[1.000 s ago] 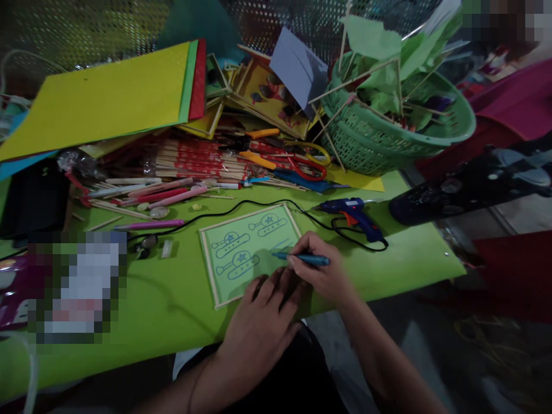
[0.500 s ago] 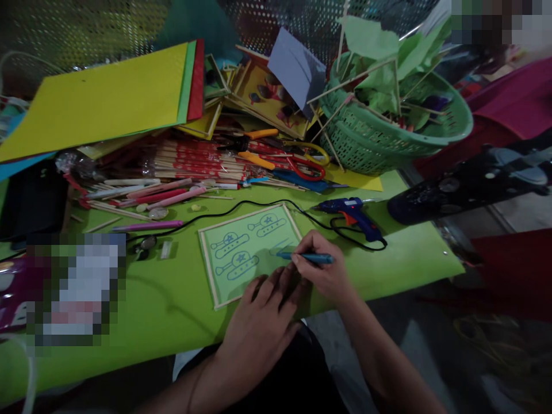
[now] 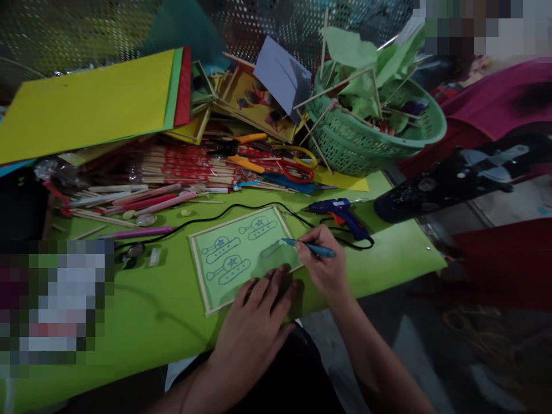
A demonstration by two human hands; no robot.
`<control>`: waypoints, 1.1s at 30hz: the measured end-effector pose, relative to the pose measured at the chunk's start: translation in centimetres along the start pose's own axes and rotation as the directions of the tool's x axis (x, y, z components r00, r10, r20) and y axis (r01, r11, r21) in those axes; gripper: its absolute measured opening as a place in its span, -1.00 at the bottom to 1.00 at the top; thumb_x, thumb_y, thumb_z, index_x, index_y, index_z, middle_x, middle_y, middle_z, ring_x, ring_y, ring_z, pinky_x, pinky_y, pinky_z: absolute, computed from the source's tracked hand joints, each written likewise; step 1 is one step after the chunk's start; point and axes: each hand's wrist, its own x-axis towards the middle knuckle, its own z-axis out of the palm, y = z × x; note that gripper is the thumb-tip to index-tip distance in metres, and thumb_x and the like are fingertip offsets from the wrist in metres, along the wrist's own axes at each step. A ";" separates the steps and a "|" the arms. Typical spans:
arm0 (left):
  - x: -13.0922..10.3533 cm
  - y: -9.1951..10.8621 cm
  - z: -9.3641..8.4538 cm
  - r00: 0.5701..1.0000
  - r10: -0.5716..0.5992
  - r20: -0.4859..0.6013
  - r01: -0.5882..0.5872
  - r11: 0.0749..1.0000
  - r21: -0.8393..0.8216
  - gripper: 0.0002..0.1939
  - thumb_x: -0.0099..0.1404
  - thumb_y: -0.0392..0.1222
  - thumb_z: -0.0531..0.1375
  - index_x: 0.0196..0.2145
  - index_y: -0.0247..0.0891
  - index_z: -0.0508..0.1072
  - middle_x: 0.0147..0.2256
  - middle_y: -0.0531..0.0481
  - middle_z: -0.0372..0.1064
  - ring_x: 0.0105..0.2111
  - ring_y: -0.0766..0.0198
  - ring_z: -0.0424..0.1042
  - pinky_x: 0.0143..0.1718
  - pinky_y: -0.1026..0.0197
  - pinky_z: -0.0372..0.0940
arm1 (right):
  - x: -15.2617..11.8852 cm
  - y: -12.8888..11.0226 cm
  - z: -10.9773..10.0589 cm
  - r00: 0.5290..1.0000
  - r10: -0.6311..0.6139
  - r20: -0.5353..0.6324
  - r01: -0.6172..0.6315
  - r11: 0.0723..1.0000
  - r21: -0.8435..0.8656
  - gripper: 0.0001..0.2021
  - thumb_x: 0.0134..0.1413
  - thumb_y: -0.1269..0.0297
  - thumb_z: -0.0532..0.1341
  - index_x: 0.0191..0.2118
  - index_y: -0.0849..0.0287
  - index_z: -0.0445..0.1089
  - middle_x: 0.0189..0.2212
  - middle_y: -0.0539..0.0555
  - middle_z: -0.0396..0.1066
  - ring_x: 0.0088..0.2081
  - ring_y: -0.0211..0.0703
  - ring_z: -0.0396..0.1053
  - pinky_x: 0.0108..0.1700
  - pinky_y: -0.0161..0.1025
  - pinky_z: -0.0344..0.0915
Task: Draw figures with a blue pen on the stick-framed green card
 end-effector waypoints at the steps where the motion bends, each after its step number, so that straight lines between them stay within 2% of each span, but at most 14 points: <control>1: 0.0 0.0 0.0 1.000 0.003 0.001 -0.003 1.000 -0.001 -0.34 0.42 0.09 0.22 0.38 -0.16 0.23 0.40 -0.07 0.14 0.31 0.08 0.18 0.20 -0.01 0.27 | 0.0 0.0 0.0 1.000 -0.004 0.003 0.004 1.000 0.002 -0.83 0.11 0.21 0.34 -0.38 0.08 0.34 -0.54 -0.07 0.33 -0.53 -0.23 0.26 -0.49 -0.29 0.20; 13: -0.1 -0.1 0.0 1.000 0.001 0.004 -0.001 1.000 -0.002 -0.32 0.40 0.08 0.24 0.38 -0.16 0.24 0.40 -0.10 0.15 0.30 0.06 0.20 0.21 -0.03 0.28 | 0.1 -0.5 0.1 0.999 -0.013 0.032 0.014 0.999 -0.031 -0.80 0.09 0.17 0.35 -0.39 0.08 0.33 -0.56 -0.07 0.33 -0.54 -0.24 0.26 -0.50 -0.30 0.19; 23: 0.0 0.0 0.0 1.000 0.002 0.015 -0.002 1.000 -0.006 -0.29 0.39 0.08 0.25 0.39 -0.16 0.21 0.41 -0.08 0.13 0.31 0.07 0.17 0.21 -0.03 0.28 | -0.1 -0.7 0.3 1.000 -0.014 -0.003 0.014 0.999 -0.045 -0.76 0.12 0.12 0.35 -0.40 0.07 0.32 -0.57 -0.08 0.31 -0.55 -0.24 0.24 -0.51 -0.29 0.20; 33: 0.0 -0.1 0.1 1.000 0.006 -0.005 -0.006 1.000 0.002 -0.30 0.39 0.08 0.25 0.38 -0.17 0.23 0.40 -0.08 0.16 0.30 0.06 0.18 0.20 -0.03 0.28 | -0.4 -0.6 0.2 0.999 -0.030 -0.045 0.025 0.995 -0.097 -0.84 0.10 0.24 0.31 -0.40 0.06 0.31 -0.57 -0.09 0.29 -0.57 -0.24 0.21 -0.52 -0.27 0.17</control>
